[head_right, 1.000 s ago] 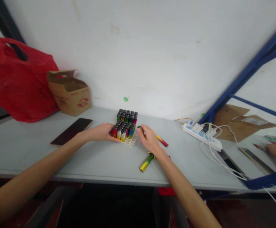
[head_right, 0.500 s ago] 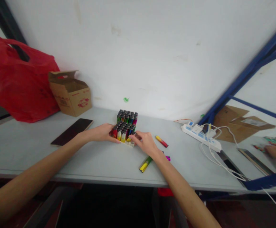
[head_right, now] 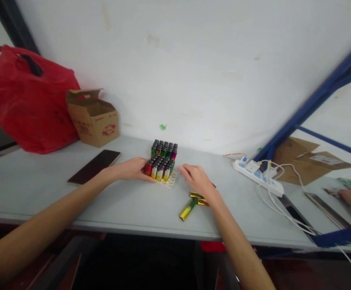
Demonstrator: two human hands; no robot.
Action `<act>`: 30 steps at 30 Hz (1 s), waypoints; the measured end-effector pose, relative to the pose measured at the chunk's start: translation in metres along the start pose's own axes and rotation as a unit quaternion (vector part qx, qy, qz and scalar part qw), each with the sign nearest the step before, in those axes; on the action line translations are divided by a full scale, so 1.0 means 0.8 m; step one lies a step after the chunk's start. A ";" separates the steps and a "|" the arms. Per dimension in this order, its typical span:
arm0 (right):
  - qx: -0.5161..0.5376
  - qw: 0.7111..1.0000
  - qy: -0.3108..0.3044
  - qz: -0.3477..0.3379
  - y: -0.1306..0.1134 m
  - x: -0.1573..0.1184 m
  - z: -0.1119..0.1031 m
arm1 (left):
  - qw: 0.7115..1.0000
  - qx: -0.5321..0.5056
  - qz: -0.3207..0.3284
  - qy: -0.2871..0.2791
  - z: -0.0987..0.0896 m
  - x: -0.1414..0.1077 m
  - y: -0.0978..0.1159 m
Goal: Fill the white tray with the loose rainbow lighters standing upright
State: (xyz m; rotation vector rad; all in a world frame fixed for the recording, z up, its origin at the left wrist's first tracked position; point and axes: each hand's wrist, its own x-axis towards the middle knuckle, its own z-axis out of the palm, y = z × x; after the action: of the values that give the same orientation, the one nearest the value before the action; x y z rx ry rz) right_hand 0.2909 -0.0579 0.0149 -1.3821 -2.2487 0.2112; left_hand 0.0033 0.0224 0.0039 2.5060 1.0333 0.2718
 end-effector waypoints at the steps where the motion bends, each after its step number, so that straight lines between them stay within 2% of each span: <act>1: 0.014 1.000 0.008 0.005 0.005 -0.007 -0.010 | 1.000 0.000 -0.001 0.001 0.000 0.000 0.000; 4: 0.015 1.000 0.023 0.008 0.016 -0.041 -0.036 | 1.000 0.003 -0.006 0.003 0.001 0.000 -0.001; 7: -0.016 1.000 -0.011 0.007 0.019 -0.087 -0.044 | 1.000 0.011 -0.008 0.005 0.001 0.001 -0.002; 11: -0.054 0.996 -0.069 0.018 0.013 -0.145 -0.029 | 1.000 0.009 -0.003 0.000 0.001 0.001 -0.002; 14: -0.103 0.991 -0.080 0.036 0.001 -0.166 -0.009 | 1.000 0.011 -0.003 0.001 0.001 0.000 -0.002; 16: -0.131 0.987 -0.079 0.046 -0.008 -0.166 0.005 | 1.000 0.006 -0.001 0.001 0.000 0.000 -0.001; 19: -0.145 0.985 -0.079 0.052 -0.009 -0.144 0.018 | 1.000 0.006 -0.008 -0.001 -0.001 0.000 0.001; 25: -0.144 0.980 -0.087 0.110 0.029 -0.078 0.024 | 1.000 0.018 -0.016 -0.005 -0.003 0.001 0.002; 30: -0.115 0.984 -0.094 0.102 0.036 -0.072 0.022 | 0.999 0.029 -0.024 -0.004 -0.001 0.001 -0.001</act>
State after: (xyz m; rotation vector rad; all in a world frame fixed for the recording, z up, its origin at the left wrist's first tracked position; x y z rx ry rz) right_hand 0.3268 -0.0923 -0.0304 -1.7847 -2.3403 0.1581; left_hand 0.0035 0.0238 0.0041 2.5271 1.1113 0.2199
